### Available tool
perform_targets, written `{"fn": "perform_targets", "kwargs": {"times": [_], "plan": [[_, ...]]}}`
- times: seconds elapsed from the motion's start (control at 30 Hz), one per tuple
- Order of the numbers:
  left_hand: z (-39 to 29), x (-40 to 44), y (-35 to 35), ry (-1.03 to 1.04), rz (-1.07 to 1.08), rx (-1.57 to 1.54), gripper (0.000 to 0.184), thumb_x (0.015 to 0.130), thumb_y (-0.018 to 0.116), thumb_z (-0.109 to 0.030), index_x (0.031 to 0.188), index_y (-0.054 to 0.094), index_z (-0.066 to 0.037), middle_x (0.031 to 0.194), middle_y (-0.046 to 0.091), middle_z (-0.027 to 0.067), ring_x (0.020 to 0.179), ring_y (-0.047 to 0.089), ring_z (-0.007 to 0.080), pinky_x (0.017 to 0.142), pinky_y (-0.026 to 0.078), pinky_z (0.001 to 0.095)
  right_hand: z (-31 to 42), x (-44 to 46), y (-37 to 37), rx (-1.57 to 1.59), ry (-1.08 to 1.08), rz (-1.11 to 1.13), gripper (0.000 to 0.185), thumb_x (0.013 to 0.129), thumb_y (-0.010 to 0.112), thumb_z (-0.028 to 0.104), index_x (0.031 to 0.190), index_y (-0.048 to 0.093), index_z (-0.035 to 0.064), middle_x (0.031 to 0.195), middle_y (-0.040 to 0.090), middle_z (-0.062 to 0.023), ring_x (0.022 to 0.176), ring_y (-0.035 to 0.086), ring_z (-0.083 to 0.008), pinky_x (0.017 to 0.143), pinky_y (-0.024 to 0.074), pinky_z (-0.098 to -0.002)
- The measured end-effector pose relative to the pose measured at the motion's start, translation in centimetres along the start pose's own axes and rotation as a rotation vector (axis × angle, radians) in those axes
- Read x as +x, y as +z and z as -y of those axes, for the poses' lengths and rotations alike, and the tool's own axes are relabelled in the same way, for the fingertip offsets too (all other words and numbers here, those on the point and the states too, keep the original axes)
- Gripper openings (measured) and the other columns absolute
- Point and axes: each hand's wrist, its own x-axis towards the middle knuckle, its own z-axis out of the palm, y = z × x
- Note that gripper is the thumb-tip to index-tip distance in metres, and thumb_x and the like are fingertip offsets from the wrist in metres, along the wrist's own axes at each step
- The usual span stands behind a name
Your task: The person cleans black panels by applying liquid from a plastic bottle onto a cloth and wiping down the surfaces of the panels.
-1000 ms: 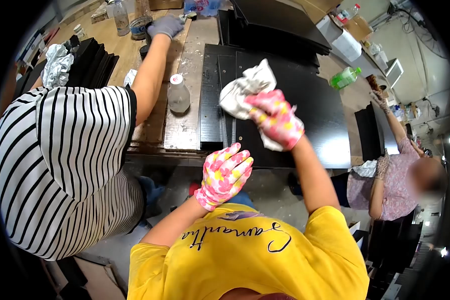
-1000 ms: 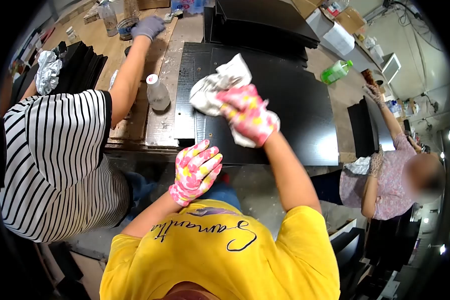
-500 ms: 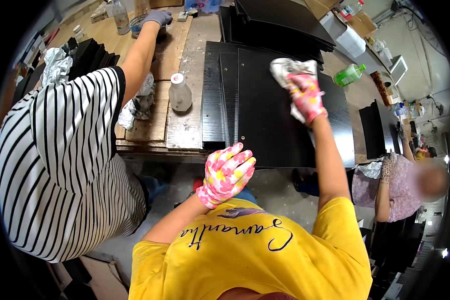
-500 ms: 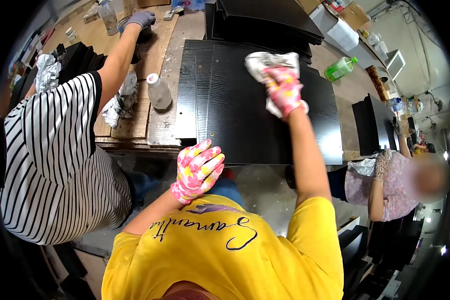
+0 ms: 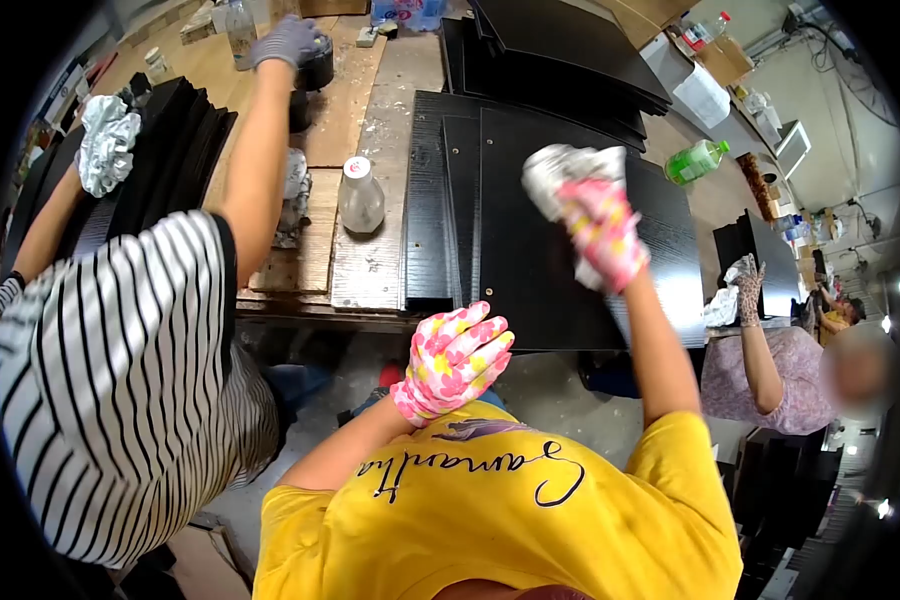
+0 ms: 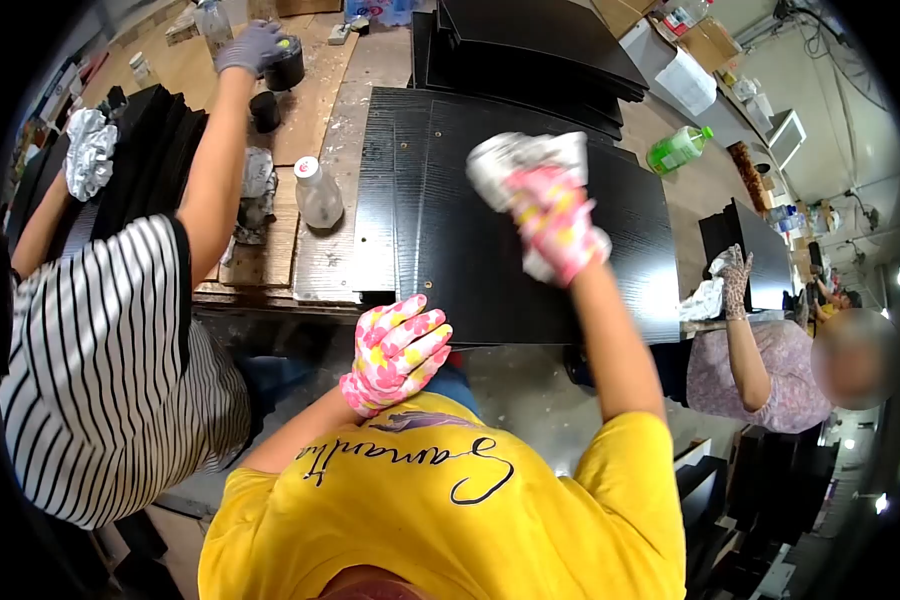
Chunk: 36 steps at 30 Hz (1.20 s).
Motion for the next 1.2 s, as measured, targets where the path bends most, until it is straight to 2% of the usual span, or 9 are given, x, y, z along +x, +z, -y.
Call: {"fn": "perform_targets", "kwargs": {"times": [0.03,0.3,0.43,0.57,0.7,0.83,0.9,1.1,1.2], "plan": [[0.1,-0.3,0.2,-0.011,-0.005,-0.009,0.032,0.069,0.077,-0.012,0.1,0.072,-0.011,0.111,0.068,0.0057,0.11,0.062,0.0277,0.087,0.046,0.0404,2.4,-2.4,1.6,-0.26,-0.308,0.029,0.024,0.081,0.07,0.01,0.105,0.071,0.0086,0.105,0.065,-0.0116,0.102,0.06,-0.0306,0.094,0.0469,-0.0411],[0.7,0.7,-0.2,-0.016,0.043,-0.065,0.034,0.066,0.08,-0.014,0.099,0.072,-0.011,0.109,0.069,0.0044,0.11,0.061,0.0267,0.085,0.047,0.04,1.2,-1.3,-2.3,0.003,0.197,0.08,0.025,0.084,0.066,0.008,0.109,0.069,0.0093,0.097,0.065,-0.0117,0.093,0.063,-0.0342,0.085,0.0506,-0.042],[0.4,0.4,0.0,-0.008,0.044,-0.05,0.033,0.065,0.08,-0.014,0.097,0.072,-0.011,0.109,0.069,0.0045,0.109,0.062,0.0269,0.085,0.047,0.0402,9.3,-3.7,-0.8,0.093,-0.142,0.156,0.031,0.076,0.073,0.009,0.107,0.069,0.0115,0.103,0.064,-0.0098,0.102,0.058,-0.0334,0.093,0.0459,-0.0431],[0.4,0.4,-0.2,-0.002,0.059,-0.065,0.03,0.067,0.078,-0.013,0.096,0.072,-0.011,0.109,0.069,0.0052,0.109,0.062,0.0276,0.085,0.047,0.0406,-1.5,-1.6,-1.0,0.067,0.307,-0.032,0.025,0.086,0.066,0.01,0.111,0.067,0.0037,0.107,0.064,-0.0145,0.107,0.059,-0.0308,0.093,0.0466,-0.0378],[0.3,0.3,0.0,-0.011,0.033,-0.056,0.032,0.068,0.078,-0.012,0.1,0.072,-0.01,0.11,0.068,0.0053,0.112,0.06,0.0279,0.087,0.046,0.0406,-7.6,1.7,-0.4,-0.511,0.501,-0.136,0.034,0.092,0.059,0.02,0.122,0.062,0.0049,0.122,0.06,-0.017,0.116,0.055,-0.0327,0.102,0.041,-0.0403],[0.1,0.3,0.1,0.02,0.02,-0.001,0.033,0.068,0.078,-0.012,0.101,0.072,-0.01,0.111,0.068,0.0051,0.112,0.059,0.0264,0.087,0.044,0.0395,-3.1,5.0,8.2,-0.278,-0.01,-0.075,0.037,0.091,0.057,0.025,0.125,0.062,0.0117,0.136,0.055,-0.0136,0.127,0.048,-0.0365,0.11,0.0347,-0.0425],[0.1,0.4,0.2,0.017,0.027,0.017,0.033,0.067,0.08,-0.012,0.099,0.072,-0.011,0.11,0.068,0.0053,0.11,0.06,0.0263,0.085,0.044,0.0391,4.4,7.6,6.0,-0.177,-0.053,0.028,0.031,0.09,0.058,0.025,0.116,0.067,0.0117,0.123,0.062,-0.0137,0.119,0.053,-0.0348,0.105,0.04,-0.0423],[-0.1,-0.3,0.9,0.04,-0.041,0.044,0.03,0.065,0.083,-0.011,0.093,0.074,-0.017,0.108,0.068,0.0049,0.106,0.061,0.0277,0.084,0.044,0.0404,-9.5,9.4,4.2,-0.371,0.504,-0.053,0.025,0.092,0.051,0.019,0.103,0.071,0.0085,0.101,0.07,-0.0164,0.1,0.065,-0.0311,0.093,0.047,-0.043],[-0.1,0.3,0.8,0.072,-0.057,0.068,0.03,0.066,0.083,-0.011,0.094,0.073,-0.016,0.107,0.067,0.0047,0.106,0.061,0.0283,0.083,0.044,0.0404,-2.4,10.9,9.0,-0.295,0.089,-0.079,0.024,0.091,0.051,0.015,0.105,0.069,0.0117,0.111,0.066,-0.0118,0.108,0.059,-0.0335,0.097,0.0441,-0.0439]]}}
